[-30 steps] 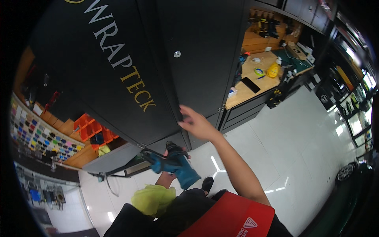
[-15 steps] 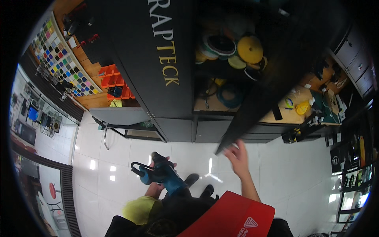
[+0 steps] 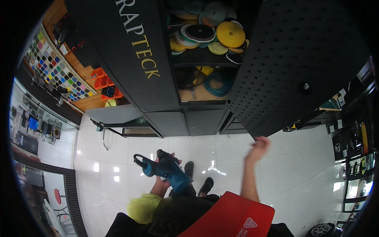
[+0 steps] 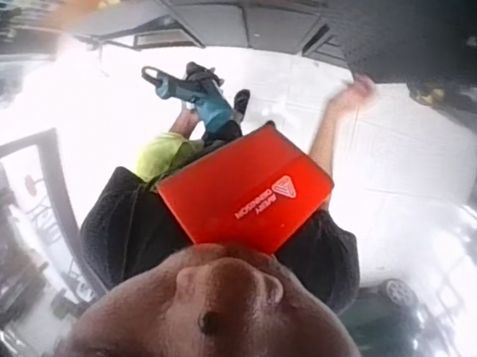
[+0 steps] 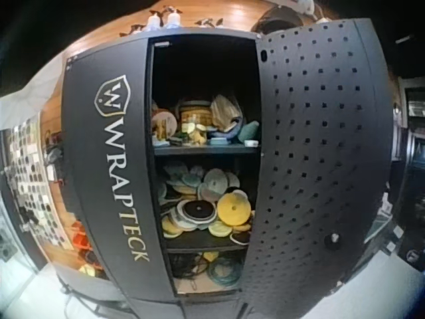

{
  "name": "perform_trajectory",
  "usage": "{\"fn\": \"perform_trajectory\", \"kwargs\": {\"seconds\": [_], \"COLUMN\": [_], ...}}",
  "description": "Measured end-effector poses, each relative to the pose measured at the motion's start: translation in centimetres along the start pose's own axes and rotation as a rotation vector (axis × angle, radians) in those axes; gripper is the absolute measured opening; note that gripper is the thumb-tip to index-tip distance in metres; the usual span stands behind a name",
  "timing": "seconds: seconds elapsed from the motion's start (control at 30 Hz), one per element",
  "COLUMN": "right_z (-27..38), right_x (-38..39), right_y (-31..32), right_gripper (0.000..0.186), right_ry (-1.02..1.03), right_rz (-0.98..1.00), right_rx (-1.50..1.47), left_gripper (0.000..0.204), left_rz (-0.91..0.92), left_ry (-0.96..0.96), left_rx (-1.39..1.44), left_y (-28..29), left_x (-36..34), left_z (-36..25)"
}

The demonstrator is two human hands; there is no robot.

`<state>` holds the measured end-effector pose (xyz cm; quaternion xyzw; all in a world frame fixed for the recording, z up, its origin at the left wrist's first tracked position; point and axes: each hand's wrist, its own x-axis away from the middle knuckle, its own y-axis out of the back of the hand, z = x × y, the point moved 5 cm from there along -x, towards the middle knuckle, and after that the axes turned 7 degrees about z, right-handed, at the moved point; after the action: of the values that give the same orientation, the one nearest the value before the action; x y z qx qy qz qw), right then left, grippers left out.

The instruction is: The person applies a clear protective film to the front bumper and headlight of a black car. They use a spray bottle, a red squeegee, and a yellow microfiber cloth to smooth the film and remove bubbles. The person retrieves a heat gun and uses it to warm the film while squeegeeing and wiping the surface.

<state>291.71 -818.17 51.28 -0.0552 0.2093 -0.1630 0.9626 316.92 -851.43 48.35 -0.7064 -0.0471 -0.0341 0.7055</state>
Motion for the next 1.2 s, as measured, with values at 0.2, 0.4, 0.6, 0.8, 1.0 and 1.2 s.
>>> {"fn": "perform_trajectory", "kwargs": {"seconds": [0.2, 0.4, 0.6, 0.8, 1.0, 1.2], "right_z": [-0.9, -2.2, 0.8, 1.5, -0.3, -11.1], "right_x": [5.9, 5.3, 15.1, 22.8, 21.9, 3.3], "right_y": [-32.0, -41.4, -37.0, -39.6, -37.9, -44.2], "right_gripper": [0.077, 0.066, 0.051, 0.119, 0.095, 0.052], "right_ry": [-0.06, -0.062, 0.172, 0.179, 0.267, 0.207], "right_rz": [0.8, 0.611, 0.763, 1.192, 1.169, 0.731], "right_rx": [-0.026, 0.169, -0.15, -0.305, -0.55, 0.289], "left_gripper": [0.081, 0.09, 0.099, 0.075, 0.054, 0.074], "left_rz": [-0.036, -0.171, -0.338, -0.24, -0.174, 0.003], "left_ry": [-0.143, -0.274, -0.419, -0.473, -0.469, -0.47], "left_rx": [-0.167, -0.167, -0.345, -0.324, -0.279, -0.335], "left_y": [1.8, 4.3, 5.3, 3.9, 5.4, 5.2], "left_x": [4.0, 9.5, 6.2, 0.6, 0.0, 1.9], "left_z": [-4.0, -7.8, -8.3, -11.8, -14.5, -13.8]}}
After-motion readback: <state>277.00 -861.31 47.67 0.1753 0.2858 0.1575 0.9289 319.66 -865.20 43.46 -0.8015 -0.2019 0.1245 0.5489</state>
